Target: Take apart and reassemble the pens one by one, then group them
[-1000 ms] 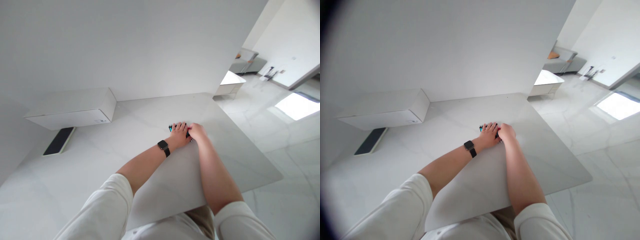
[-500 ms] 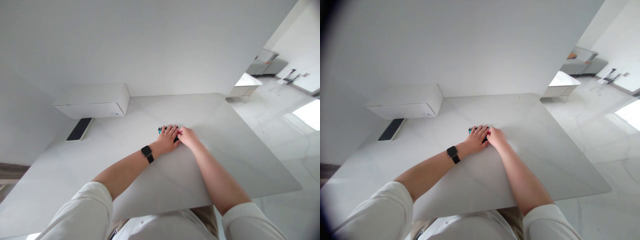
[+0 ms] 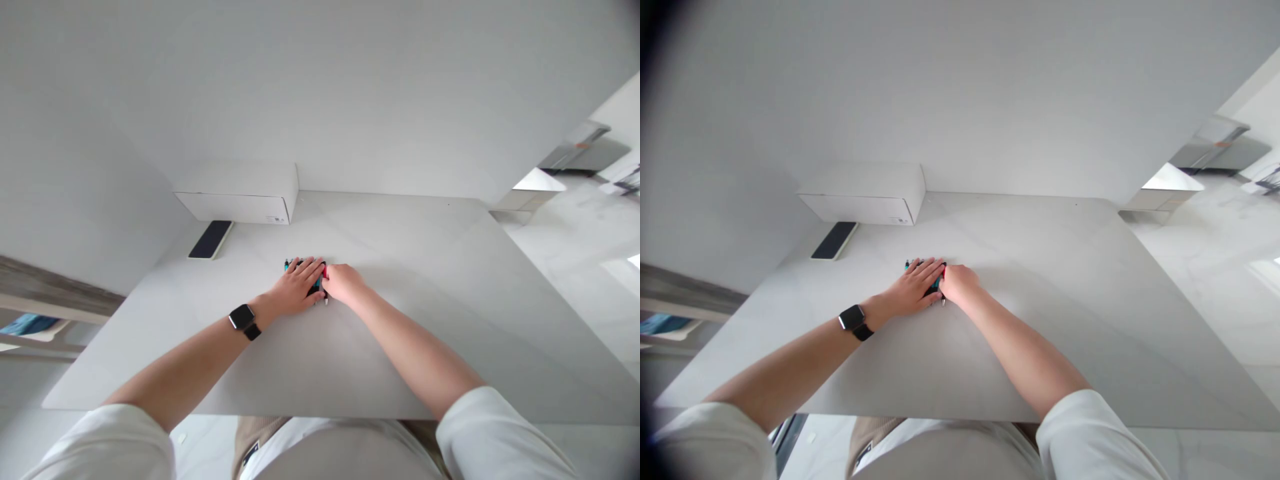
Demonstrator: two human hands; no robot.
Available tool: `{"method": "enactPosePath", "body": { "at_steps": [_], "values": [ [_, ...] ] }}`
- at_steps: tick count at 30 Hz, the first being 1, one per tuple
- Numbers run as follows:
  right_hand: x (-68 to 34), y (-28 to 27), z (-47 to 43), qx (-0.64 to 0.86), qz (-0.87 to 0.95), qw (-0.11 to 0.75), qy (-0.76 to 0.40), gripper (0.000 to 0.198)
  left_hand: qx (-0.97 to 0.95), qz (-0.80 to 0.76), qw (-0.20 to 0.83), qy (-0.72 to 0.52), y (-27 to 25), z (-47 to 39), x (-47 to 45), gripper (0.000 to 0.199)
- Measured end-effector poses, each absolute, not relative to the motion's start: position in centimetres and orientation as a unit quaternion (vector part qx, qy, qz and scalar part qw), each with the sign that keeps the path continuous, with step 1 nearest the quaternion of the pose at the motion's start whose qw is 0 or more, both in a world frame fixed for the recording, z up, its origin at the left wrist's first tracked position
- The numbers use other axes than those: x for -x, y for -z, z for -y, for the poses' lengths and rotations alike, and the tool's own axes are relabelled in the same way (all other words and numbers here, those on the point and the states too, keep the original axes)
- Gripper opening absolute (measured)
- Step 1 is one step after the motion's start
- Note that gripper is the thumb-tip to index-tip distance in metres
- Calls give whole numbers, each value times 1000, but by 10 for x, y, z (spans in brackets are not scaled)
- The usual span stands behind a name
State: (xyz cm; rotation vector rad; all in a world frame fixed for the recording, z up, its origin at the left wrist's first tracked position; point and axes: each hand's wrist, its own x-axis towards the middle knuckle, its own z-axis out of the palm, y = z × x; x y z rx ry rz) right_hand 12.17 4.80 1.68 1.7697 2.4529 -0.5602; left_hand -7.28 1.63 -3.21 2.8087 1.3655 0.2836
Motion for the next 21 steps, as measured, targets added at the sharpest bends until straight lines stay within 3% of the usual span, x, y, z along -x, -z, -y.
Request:
{"method": "enactPosePath", "body": {
  "at_steps": [10, 13, 16, 21],
  "values": [
    [-98, -25, -57, -612, -765, 85, 180, 38, -900, -423, 33, -103, 27, -13, 110, 74],
    [-105, -27, -58, -591, -782, 58, 192, 36, -886, -435, 60, -147, 22, -11, 111, 69],
    [-108, -30, -53, -558, -805, 3, 201, 35, -842, -474, 109, -234, 12, -12, 110, 50],
    [-91, -34, -39, -529, -822, -62, 203, 31, -716, -563, 231, -342, -2, -23, 107, 48]
  ]
}}
